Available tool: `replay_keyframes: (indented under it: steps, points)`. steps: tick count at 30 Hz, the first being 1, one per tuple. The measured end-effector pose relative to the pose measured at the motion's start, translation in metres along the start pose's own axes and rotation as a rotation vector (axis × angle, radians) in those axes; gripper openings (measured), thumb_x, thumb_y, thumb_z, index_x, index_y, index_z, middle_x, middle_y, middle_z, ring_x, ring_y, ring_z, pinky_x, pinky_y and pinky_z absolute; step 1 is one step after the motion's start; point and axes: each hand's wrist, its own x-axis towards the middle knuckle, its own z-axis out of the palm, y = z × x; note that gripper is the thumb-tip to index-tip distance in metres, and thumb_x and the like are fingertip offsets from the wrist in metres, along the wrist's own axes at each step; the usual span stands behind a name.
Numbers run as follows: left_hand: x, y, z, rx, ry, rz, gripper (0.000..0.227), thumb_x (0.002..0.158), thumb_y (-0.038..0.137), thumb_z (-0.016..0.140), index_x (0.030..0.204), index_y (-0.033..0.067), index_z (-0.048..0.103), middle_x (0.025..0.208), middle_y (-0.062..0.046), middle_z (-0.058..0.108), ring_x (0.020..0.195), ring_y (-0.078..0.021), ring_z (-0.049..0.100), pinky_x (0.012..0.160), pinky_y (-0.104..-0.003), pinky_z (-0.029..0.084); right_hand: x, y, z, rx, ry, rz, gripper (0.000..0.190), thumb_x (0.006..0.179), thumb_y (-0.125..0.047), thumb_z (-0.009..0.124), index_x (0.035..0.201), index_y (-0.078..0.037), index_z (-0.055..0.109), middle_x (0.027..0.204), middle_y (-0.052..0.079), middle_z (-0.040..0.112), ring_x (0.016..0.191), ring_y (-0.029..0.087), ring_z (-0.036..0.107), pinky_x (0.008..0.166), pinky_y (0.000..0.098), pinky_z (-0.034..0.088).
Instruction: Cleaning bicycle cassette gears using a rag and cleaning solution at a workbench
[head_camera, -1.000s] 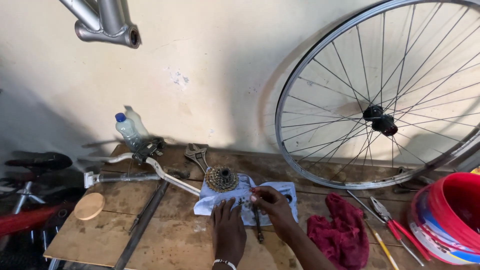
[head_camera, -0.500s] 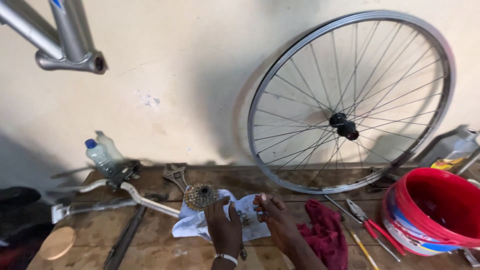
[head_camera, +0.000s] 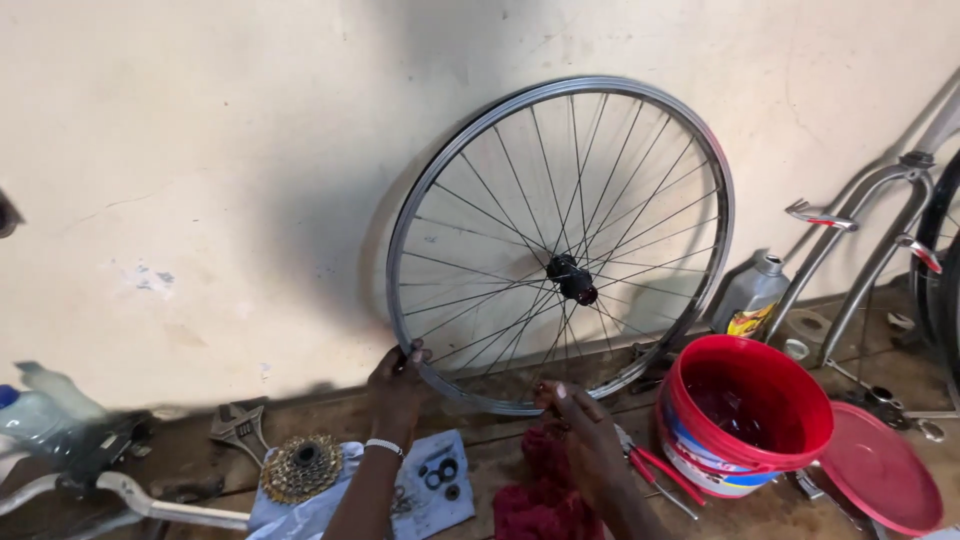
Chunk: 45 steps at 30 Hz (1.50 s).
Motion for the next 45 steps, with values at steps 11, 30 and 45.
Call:
replay_keyframes:
  steps: [11,30,45]
  points:
    - [0.034,0.108,0.059,0.225,0.139,0.641,0.018,0.089,0.017,0.057,0.099,0.0057,0.067,0.077,-0.003,0.062,0.072,-0.0136,0.058,0.065,-0.030,0.049,0.020,-0.073,-0.029,-0.526,-0.023,-0.453,0.047,0.082,-0.023,0.061,0.128,-0.014,0.060,0.095,0.001,0.056,0.090,0.013,0.051,0.077,0.0278,0.042]
    - [0.043,0.222,0.124,0.510,0.176,1.302,0.016,0.070,-0.003,0.074,0.079,0.0092,0.069,0.084,-0.001,0.051,0.080,-0.0220,0.047,0.061,-0.031,0.045,0.046,-0.055,-0.008,-1.344,-0.294,-1.153,0.055,0.087,-0.029,0.061,0.138,-0.022,0.043,0.089,0.004,0.054,0.082,0.023,0.045,0.059,0.0370,0.041]
    - [0.052,0.230,0.120,0.475,0.126,1.293,0.022,0.062,-0.009,0.076,0.073,0.0097,0.071,0.078,-0.002,0.053,0.067,-0.0177,0.056,0.052,-0.027,0.048,0.053,-0.028,0.009,-1.592,-0.023,-1.191,0.070,0.081,-0.016,0.058,0.144,-0.026,0.030,0.088,0.003,0.053,0.080,0.024,0.047,0.057,0.0381,0.040]
